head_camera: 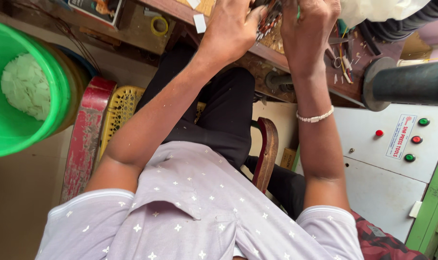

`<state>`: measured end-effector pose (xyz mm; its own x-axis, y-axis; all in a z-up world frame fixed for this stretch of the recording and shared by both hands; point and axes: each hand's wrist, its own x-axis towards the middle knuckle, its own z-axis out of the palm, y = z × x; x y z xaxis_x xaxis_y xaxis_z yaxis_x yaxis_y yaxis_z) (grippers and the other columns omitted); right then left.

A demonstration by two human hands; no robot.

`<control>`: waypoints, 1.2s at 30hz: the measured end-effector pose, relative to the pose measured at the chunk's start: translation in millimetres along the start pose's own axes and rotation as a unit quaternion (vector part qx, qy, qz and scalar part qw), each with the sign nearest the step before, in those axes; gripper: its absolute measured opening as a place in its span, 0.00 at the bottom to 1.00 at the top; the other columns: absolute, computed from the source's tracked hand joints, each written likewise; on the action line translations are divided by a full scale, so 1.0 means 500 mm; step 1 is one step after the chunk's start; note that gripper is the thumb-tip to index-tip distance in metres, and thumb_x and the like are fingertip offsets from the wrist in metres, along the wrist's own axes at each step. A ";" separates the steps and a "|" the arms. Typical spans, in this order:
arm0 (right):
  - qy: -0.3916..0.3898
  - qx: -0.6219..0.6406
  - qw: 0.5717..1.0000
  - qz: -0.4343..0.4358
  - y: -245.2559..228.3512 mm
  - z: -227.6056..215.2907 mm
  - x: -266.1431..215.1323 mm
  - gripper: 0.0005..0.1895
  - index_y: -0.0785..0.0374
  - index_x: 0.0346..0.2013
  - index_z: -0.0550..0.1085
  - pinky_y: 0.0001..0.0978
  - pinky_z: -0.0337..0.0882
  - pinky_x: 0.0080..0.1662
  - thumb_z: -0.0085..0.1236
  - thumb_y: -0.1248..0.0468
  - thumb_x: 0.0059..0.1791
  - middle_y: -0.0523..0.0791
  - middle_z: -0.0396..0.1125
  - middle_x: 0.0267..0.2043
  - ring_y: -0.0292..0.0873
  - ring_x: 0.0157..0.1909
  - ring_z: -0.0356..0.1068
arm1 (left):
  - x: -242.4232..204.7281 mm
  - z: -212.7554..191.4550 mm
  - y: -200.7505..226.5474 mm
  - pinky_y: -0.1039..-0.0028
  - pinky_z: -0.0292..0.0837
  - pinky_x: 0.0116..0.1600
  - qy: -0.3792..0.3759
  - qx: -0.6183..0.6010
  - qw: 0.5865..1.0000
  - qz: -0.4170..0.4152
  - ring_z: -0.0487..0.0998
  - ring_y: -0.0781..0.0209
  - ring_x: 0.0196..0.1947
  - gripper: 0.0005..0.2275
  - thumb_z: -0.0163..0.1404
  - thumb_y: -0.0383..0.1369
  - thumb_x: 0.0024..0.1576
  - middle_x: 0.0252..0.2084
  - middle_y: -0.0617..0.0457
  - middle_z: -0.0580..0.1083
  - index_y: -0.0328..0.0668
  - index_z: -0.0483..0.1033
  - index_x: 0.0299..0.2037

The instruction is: The person repeatedly picks small white rectangular pieces from a green bucket and places them into slots on a circular motor stator. They rotate the stator to access different slots and continue inserting pieces until the visible slots are filled.

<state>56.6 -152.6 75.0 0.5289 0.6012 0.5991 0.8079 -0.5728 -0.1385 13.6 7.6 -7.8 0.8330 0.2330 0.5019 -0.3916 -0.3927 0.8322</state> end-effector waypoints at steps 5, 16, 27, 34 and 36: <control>-0.008 0.067 0.989 0.130 -0.008 -0.002 0.018 0.19 0.72 0.23 0.70 0.38 0.52 0.30 0.69 0.69 0.54 0.49 0.58 0.17 0.42 0.22 0.54 | -0.006 -0.008 -0.013 0.60 0.71 0.42 0.004 -0.021 1.000 0.000 0.77 0.50 0.36 0.09 0.57 0.34 0.64 0.36 0.46 0.75 0.36 0.74 0.41; 0.128 0.187 0.969 0.099 -0.054 0.034 0.008 0.07 0.67 0.44 0.80 0.29 0.70 0.38 0.70 0.74 0.52 0.44 0.72 0.43 0.34 0.39 0.70 | -0.002 -0.032 -0.002 0.72 0.82 0.58 -0.005 -0.196 0.981 -0.013 0.83 0.55 0.55 0.20 0.61 0.25 0.63 0.60 0.46 0.74 0.39 0.72 0.64; 0.025 0.063 0.998 0.009 -0.060 -0.007 0.029 0.10 0.66 0.48 0.77 0.36 0.73 0.48 0.66 0.79 0.56 0.48 0.69 0.47 0.46 0.46 0.73 | -0.016 -0.022 -0.006 0.70 0.83 0.53 -0.051 -0.132 0.989 -0.029 0.83 0.57 0.52 0.20 0.59 0.26 0.66 0.56 0.46 0.73 0.42 0.66 0.66; 0.071 0.086 0.992 0.055 -0.067 0.007 0.016 0.03 0.67 0.47 0.78 0.33 0.74 0.45 0.61 0.71 0.59 0.47 0.72 0.44 0.43 0.44 0.74 | 0.002 -0.062 0.024 0.69 0.82 0.55 -0.027 -0.178 0.984 0.012 0.80 0.53 0.55 0.21 0.59 0.29 0.64 0.60 0.43 0.72 0.37 0.68 0.65; 0.119 0.099 0.985 0.081 -0.062 0.023 0.003 0.05 0.67 0.47 0.78 0.32 0.72 0.42 0.58 0.67 0.60 0.46 0.74 0.42 0.41 0.42 0.74 | 0.014 -0.066 0.040 0.67 0.82 0.55 0.015 -0.094 0.994 0.055 0.80 0.52 0.55 0.21 0.62 0.33 0.64 0.57 0.44 0.74 0.38 0.70 0.63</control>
<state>35.6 -127.6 71.3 0.5981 0.3499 0.7210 0.7651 -0.5170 -0.3839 -1.1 30.7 20.2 0.7707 0.2247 0.5963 -0.5481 -0.2437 0.8001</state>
